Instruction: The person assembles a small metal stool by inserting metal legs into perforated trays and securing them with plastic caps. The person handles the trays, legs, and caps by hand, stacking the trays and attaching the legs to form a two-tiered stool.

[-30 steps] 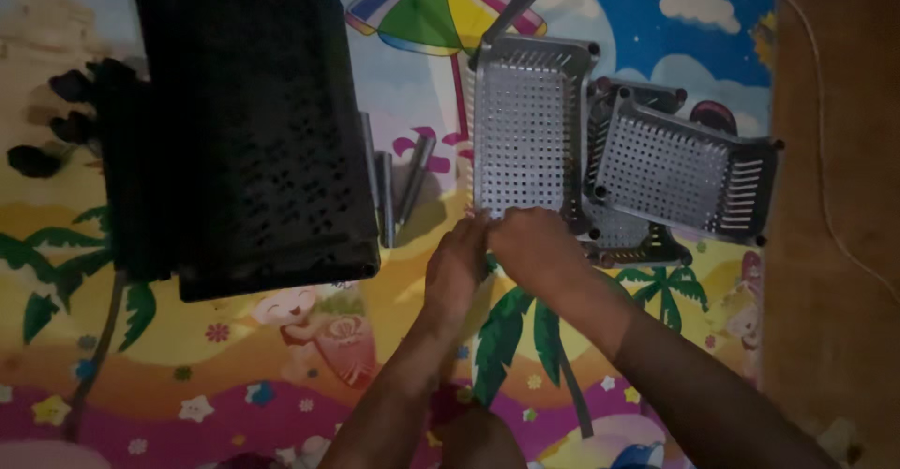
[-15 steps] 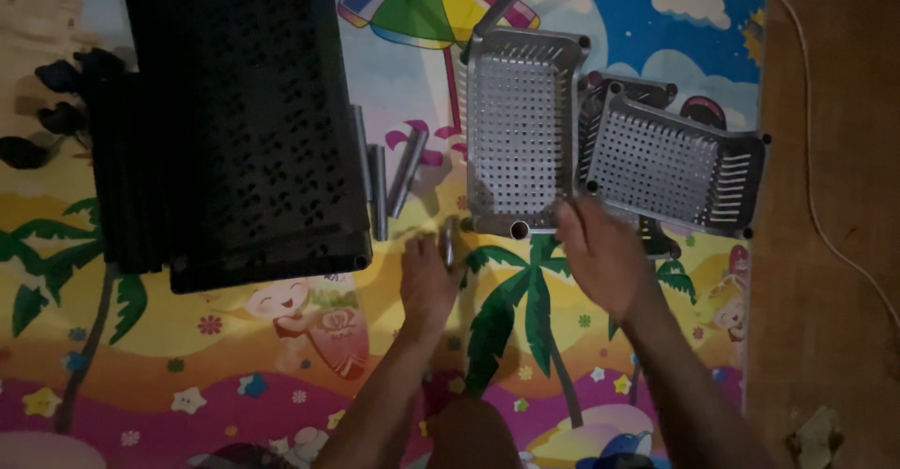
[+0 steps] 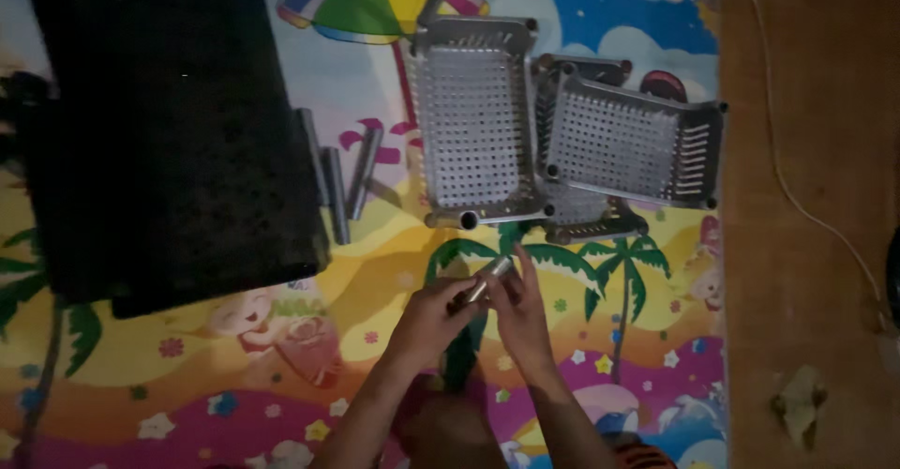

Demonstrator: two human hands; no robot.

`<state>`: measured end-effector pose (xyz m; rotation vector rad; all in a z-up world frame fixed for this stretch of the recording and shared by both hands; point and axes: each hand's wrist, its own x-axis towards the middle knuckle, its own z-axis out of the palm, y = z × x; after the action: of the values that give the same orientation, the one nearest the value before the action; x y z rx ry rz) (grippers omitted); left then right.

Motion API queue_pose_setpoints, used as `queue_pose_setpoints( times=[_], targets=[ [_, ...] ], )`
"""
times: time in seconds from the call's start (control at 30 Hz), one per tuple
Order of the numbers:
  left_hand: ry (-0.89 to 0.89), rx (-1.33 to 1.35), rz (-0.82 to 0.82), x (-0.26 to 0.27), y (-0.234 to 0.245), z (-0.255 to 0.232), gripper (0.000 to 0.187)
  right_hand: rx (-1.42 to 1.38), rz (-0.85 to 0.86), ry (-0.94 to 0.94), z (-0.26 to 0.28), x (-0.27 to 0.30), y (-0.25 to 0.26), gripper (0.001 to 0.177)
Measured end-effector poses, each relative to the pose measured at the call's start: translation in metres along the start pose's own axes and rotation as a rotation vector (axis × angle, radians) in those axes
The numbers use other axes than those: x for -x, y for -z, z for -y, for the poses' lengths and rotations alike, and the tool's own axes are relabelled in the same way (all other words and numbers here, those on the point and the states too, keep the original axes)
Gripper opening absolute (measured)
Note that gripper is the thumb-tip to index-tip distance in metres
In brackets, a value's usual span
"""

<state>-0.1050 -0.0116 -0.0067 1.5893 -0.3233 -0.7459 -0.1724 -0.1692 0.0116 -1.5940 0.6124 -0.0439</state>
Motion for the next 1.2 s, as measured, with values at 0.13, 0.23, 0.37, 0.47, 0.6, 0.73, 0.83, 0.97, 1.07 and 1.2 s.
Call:
queue_pose_setpoints(
  times=[0.13, 0.23, 0.37, 0.47, 0.6, 0.73, 0.83, 0.97, 1.07, 1.2],
  targets=[
    [0.244, 0.085, 0.02, -0.024, -0.034, 0.014, 0.042, -0.033, -0.136, 0.019, 0.012, -0.005, 0.033, 0.055],
    [0.314, 0.49, -0.173, -0.067, -0.057, 0.033, 0.039, -0.043, -0.401, -0.214, 0.01, -0.019, 0.07, 0.049],
    [0.486, 1.003, -0.387, -0.127, -0.064, 0.056, 0.038, 0.29, -0.108, -0.087, -0.019, -0.042, 0.096, 0.027],
    [0.496, 1.01, -0.475, -0.149, -0.057, 0.062, 0.04, 0.716, -0.028, 0.108, -0.048, -0.064, 0.078, 0.022],
    [0.379, 1.02, -0.52, -0.169, -0.04, 0.057, 0.043, 0.871, -0.195, 0.091, -0.066, -0.11, 0.034, 0.029],
    [0.344, 0.853, -0.482, -0.172, -0.011, 0.057, 0.045, 0.949, -0.217, -0.004, -0.063, -0.12, 0.007, 0.031],
    [0.326, 0.881, -0.484, -0.173, 0.002, 0.051, 0.046, 1.019, -0.063, -0.14, -0.056, -0.099, 0.0, 0.043],
    [0.321, 0.88, -0.469, -0.164, 0.01, 0.045, 0.05, 1.079, 0.02, -0.297, -0.057, -0.044, 0.016, 0.038],
    [0.336, 0.883, -0.492, -0.156, 0.007, 0.045, 0.05, 1.071, -0.001, -0.402, -0.063, -0.019, 0.032, 0.044],
    [0.324, 0.974, -0.545, -0.149, 0.006, 0.045, 0.054, 0.918, -0.143, -0.33, -0.053, -0.018, 0.04, 0.043]
  ],
)
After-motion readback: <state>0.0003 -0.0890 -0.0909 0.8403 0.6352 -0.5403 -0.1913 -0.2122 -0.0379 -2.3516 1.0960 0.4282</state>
